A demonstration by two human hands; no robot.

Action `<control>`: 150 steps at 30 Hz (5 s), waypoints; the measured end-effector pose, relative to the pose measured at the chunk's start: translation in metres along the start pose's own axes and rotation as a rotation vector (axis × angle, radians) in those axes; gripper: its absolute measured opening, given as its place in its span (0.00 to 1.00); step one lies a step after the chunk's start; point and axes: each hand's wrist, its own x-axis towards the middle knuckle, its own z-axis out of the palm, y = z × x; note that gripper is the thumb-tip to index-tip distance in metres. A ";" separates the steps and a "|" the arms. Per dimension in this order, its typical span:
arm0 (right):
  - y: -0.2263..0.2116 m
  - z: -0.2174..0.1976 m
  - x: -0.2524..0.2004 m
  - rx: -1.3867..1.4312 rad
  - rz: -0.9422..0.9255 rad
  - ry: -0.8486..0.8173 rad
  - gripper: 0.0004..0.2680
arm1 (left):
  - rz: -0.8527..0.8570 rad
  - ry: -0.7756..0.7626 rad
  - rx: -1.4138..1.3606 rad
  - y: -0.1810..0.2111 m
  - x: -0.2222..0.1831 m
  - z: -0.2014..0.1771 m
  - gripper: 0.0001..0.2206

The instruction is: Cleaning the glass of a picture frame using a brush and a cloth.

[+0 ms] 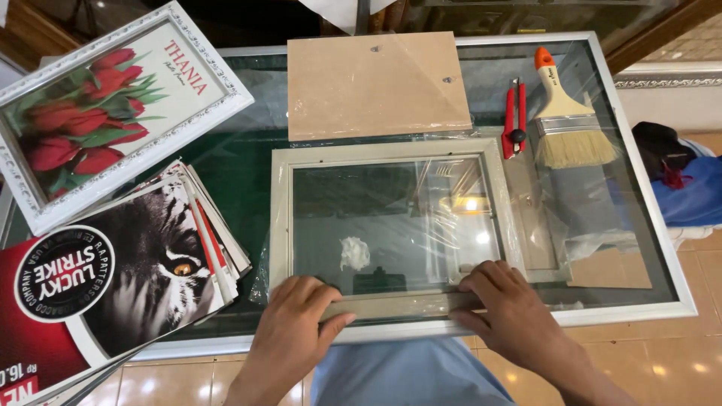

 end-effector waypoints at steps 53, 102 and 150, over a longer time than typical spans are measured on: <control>0.078 0.003 0.064 -0.030 0.590 0.310 0.07 | -0.593 0.272 -0.019 -0.052 0.066 -0.026 0.15; 0.086 0.002 0.060 0.076 0.463 0.448 0.08 | -0.450 0.429 -0.026 -0.079 0.059 -0.008 0.20; 0.148 -0.152 0.168 -0.019 0.974 -0.065 0.29 | -0.133 0.401 0.086 -0.005 -0.014 0.015 0.43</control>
